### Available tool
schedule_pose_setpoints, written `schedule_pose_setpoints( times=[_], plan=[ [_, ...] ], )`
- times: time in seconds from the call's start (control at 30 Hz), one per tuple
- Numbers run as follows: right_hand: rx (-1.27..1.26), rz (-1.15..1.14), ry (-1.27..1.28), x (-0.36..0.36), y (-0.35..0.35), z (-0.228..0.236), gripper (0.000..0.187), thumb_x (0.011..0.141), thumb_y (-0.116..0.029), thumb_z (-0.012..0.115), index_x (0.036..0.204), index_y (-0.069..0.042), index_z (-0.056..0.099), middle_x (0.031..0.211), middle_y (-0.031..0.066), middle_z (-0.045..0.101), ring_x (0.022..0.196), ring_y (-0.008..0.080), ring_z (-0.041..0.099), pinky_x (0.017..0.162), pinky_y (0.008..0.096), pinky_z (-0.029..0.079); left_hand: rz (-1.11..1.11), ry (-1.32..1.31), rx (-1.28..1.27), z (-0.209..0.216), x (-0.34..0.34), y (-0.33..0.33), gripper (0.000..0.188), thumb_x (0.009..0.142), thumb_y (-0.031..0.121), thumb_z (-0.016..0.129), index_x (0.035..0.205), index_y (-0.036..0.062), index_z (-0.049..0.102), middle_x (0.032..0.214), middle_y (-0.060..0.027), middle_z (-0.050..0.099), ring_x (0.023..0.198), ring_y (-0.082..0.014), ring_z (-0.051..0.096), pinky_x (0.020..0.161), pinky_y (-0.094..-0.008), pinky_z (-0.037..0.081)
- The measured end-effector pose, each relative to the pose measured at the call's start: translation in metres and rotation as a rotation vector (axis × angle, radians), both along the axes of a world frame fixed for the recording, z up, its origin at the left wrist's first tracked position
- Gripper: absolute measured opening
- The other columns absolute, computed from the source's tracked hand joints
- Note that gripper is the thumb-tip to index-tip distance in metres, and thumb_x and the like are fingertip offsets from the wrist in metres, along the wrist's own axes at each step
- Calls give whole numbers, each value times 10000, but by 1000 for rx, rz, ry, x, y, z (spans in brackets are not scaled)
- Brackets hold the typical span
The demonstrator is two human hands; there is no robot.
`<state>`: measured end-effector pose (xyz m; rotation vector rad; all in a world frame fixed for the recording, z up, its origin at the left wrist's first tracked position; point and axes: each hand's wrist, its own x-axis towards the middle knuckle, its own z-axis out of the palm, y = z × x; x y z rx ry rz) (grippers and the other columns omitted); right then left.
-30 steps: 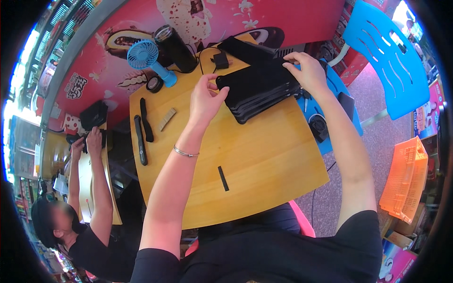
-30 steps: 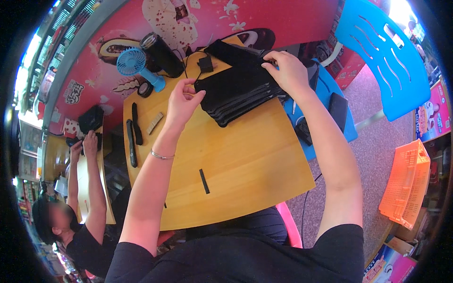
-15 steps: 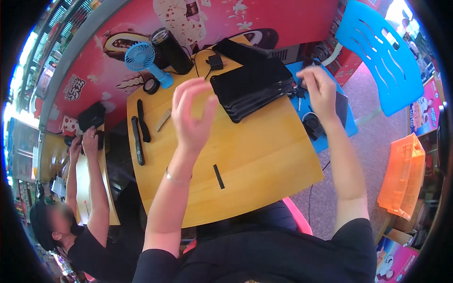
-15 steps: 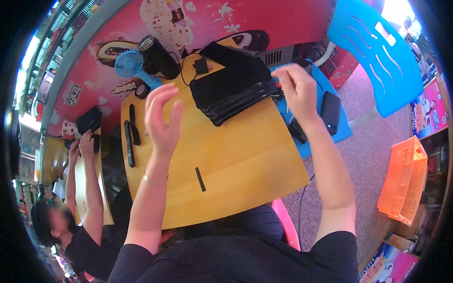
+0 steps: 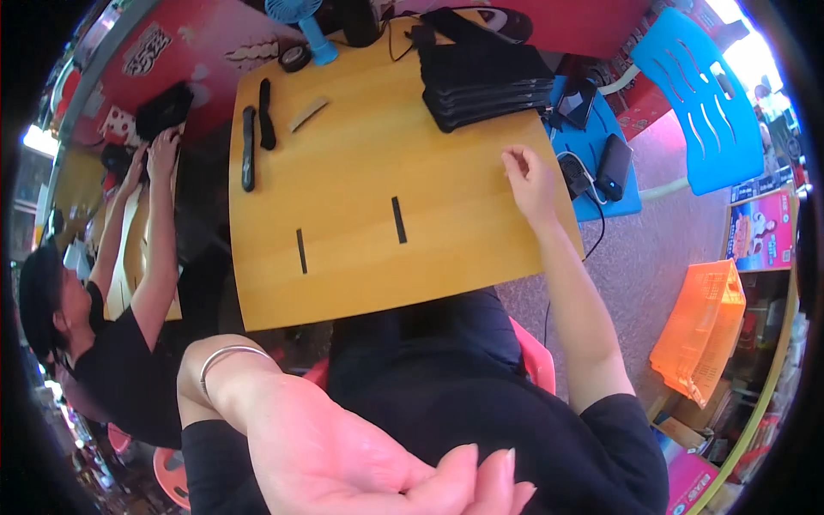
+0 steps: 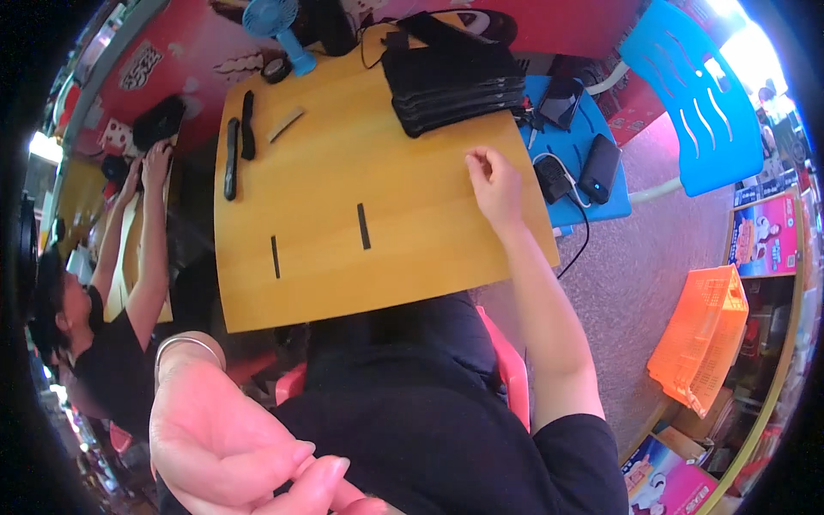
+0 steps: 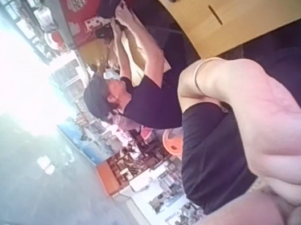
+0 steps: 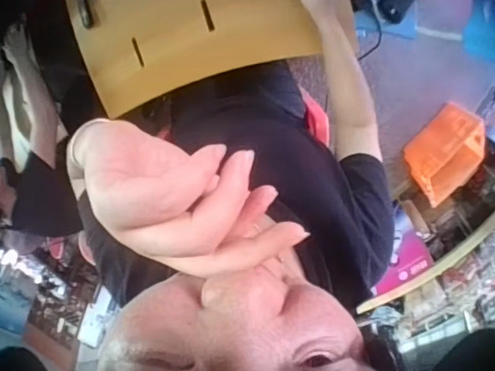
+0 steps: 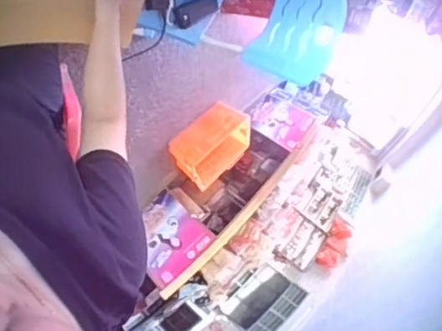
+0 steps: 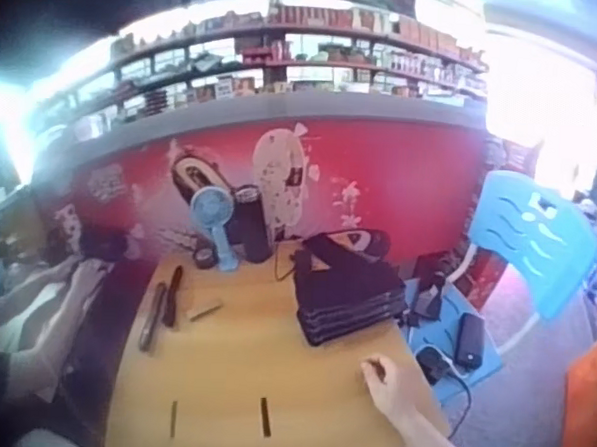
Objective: The person wraps a cardboard piece around a black strap by hand, places it onto a stack of organizers, and flips through each layer of the stack.
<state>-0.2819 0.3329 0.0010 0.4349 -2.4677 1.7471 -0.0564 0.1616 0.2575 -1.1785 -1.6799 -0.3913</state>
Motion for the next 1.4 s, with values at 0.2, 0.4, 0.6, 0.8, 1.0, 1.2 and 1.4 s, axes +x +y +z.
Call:
schedule_pose_setpoints(
  times=[0.2,0.4,0.6,0.8,1.0,1.2,1.4],
  plan=[
    [120,65,197,-19,-17,25,137,911,-98,625,1028,-37,662,859,72,687,757,161,647,673,279,505,4,21,-332,-12,8,2,172,744,127,628,880,23,645,889,-68,632,770,-195,618,667,-309,532],
    [260,-20,158,-28,-19,-10,134,901,-152,629,992,-60,664,880,119,697,806,243,678,709,353,520,255,-854,-183,-125,-21,-30,195,793,232,742,923,107,667,913,-53,648,824,-257,646,704,-371,544],
    [263,-172,320,-36,-22,-16,128,883,-136,609,979,-68,658,952,149,659,901,336,641,758,422,510,339,-1187,341,-226,-36,-60,93,828,116,710,876,43,678,828,-81,649,734,-221,652,629,-324,531],
    [514,-321,479,-34,-18,-20,160,870,-156,620,1012,-134,688,1050,82,604,1050,289,573,859,410,501,555,-1137,617,-250,-42,-49,72,850,87,692,851,16,682,757,-74,632,632,-159,620,559,-264,484],
    [547,-261,459,-34,-22,-23,171,852,-167,636,1007,-141,703,1063,82,610,1043,285,576,877,410,499,540,-1080,600,-252,-39,-53,45,846,57,695,847,14,679,742,-65,619,610,-140,602,547,-242,469],
    [254,-296,399,-35,-13,-19,117,843,-119,639,942,-94,696,1000,109,632,1002,308,590,854,415,485,586,-1113,555,-249,-41,-46,45,840,51,705,847,14,681,735,-63,615,611,-129,597,550,-237,466],
    [116,-255,285,-34,-14,-14,64,832,-101,648,879,-72,682,936,115,642,956,315,606,822,419,483,630,-1227,542,-249,-48,-44,41,845,20,688,877,0,672,751,-35,606,659,-88,585,585,-211,440]
  ],
)
